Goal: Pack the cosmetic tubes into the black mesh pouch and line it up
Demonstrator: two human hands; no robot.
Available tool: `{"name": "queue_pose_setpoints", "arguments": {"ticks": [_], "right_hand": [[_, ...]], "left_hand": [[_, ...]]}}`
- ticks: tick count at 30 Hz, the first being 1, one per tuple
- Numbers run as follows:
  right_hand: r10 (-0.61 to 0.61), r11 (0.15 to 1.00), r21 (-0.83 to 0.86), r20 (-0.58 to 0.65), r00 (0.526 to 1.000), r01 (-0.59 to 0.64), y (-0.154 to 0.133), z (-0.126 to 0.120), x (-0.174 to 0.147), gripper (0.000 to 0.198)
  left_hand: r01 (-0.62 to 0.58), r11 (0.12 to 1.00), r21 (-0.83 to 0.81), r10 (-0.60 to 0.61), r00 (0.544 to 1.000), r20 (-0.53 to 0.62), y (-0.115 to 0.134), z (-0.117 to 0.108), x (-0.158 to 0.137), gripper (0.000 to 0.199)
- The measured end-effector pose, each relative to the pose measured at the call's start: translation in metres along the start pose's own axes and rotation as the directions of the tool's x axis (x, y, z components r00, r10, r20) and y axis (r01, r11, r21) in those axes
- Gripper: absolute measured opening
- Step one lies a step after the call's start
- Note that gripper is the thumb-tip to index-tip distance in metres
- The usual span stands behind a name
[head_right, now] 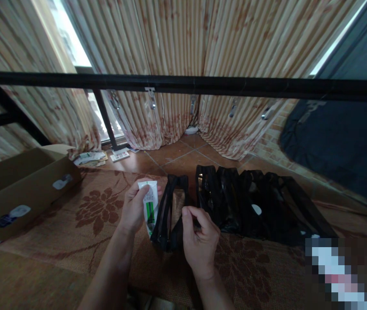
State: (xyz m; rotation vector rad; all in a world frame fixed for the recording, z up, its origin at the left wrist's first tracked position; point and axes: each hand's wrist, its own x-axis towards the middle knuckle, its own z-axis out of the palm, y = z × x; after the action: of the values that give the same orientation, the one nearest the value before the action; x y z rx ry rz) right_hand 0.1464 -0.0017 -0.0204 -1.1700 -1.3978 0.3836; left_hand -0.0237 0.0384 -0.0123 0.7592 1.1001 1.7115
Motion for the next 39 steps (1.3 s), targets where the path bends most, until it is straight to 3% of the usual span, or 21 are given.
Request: {"name": "queue_pose_setpoints", "arguments": {"ticks": [6,11,16,29,33,39], "right_hand": [[-0.012,1.0,0.0,-0.003,1.0,0.012,-0.001,0.0,0.001,0.017],[-0.001,1.0,0.005,-0.003,1.0,0.001,-0.001,0.0,0.001,0.017],[0.001,1.0,-0.007,-0.01,1.0,-0.001,0.0,0.0,0.0,0.017],[-0.034,0.999,-0.015,-0.01,0.999,0.034,0.002,0.0,0.0,0.014],[-0.032,0.999,-0.014,-0.005,0.999,0.032,0.001,-0.001,-0.001,0.014],[-0.021,1.0,-0.016,-0.006,1.0,0.021,0.001,-0.001,-0.001,0.013]], "left_hand": [[-0.002,0.999,-0.049,0.003,1.0,0.026,0.003,-0.004,0.001,0.025],[-0.087,0.996,-0.009,0.087,0.993,0.081,0.009,-0.008,-0.001,0.016],[-0.05,0.999,-0.018,0.051,0.998,0.048,0.014,-0.007,-0.005,0.018],[-0.103,0.995,0.009,0.102,0.994,0.049,0.016,-0.012,-0.005,0.01],[-0.065,0.997,0.035,0.062,0.995,0.084,0.013,-0.012,-0.003,0.02],[0.091,0.991,0.102,-0.101,0.99,0.1,0.001,-0.011,0.0,0.028]]}}
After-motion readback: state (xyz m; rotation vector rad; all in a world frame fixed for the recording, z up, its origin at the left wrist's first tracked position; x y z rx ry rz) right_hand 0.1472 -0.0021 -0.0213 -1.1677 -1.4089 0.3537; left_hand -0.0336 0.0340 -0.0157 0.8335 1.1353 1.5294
